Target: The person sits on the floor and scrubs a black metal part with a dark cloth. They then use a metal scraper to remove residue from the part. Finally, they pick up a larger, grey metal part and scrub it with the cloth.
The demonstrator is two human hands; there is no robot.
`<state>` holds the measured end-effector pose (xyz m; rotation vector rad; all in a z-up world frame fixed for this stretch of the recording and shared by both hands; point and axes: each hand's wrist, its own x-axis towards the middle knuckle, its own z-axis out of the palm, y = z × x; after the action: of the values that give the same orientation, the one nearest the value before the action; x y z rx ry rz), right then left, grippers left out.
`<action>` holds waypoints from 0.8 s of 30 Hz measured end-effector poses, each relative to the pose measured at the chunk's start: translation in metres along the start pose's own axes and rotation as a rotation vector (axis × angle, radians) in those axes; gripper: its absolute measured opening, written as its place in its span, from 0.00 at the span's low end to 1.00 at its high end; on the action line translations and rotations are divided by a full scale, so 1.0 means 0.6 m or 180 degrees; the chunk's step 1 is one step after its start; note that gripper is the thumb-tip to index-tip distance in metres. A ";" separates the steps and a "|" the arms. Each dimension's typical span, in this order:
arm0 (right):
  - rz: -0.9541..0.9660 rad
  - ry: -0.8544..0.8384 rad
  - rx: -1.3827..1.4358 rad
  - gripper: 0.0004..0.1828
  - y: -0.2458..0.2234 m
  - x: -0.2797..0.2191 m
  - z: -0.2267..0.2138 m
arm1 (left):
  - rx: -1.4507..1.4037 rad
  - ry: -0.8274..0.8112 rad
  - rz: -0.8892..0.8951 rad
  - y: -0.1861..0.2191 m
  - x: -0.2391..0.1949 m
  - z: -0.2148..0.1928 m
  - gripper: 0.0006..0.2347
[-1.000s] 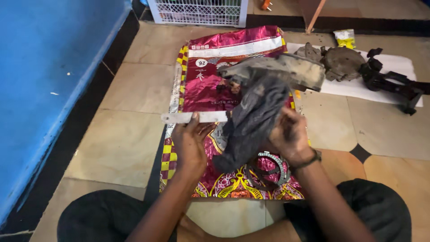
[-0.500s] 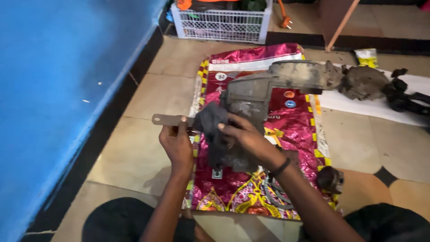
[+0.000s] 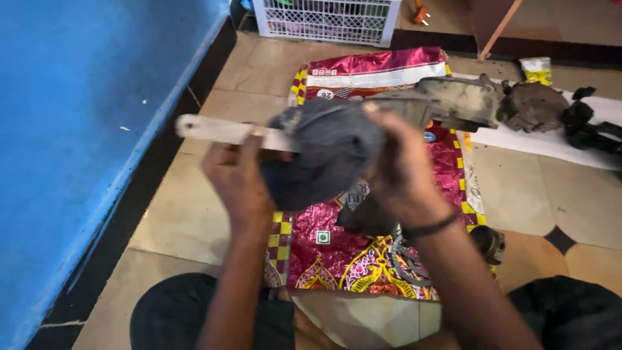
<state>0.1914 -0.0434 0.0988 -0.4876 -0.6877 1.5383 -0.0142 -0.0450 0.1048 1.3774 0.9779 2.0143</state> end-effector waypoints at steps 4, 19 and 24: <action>-0.0605 0.0443 -0.0449 0.13 -0.140 -0.094 -0.008 | -0.1217 -0.0725 -0.1122 0.044 -0.066 0.086 0.09; -0.0489 0.0826 -0.2561 0.18 -0.021 -0.133 -0.392 | -0.0314 -0.1033 -0.1427 -0.226 -0.303 0.255 0.06; -0.0800 0.1109 -0.3555 0.12 -0.028 -0.091 -0.465 | -0.0984 -0.0848 -0.1747 -0.197 -0.257 0.234 0.06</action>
<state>0.3965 -0.0606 -0.0977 -1.3939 -1.2428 0.6832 0.1736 -0.0479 -0.0445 1.0338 0.7771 1.4563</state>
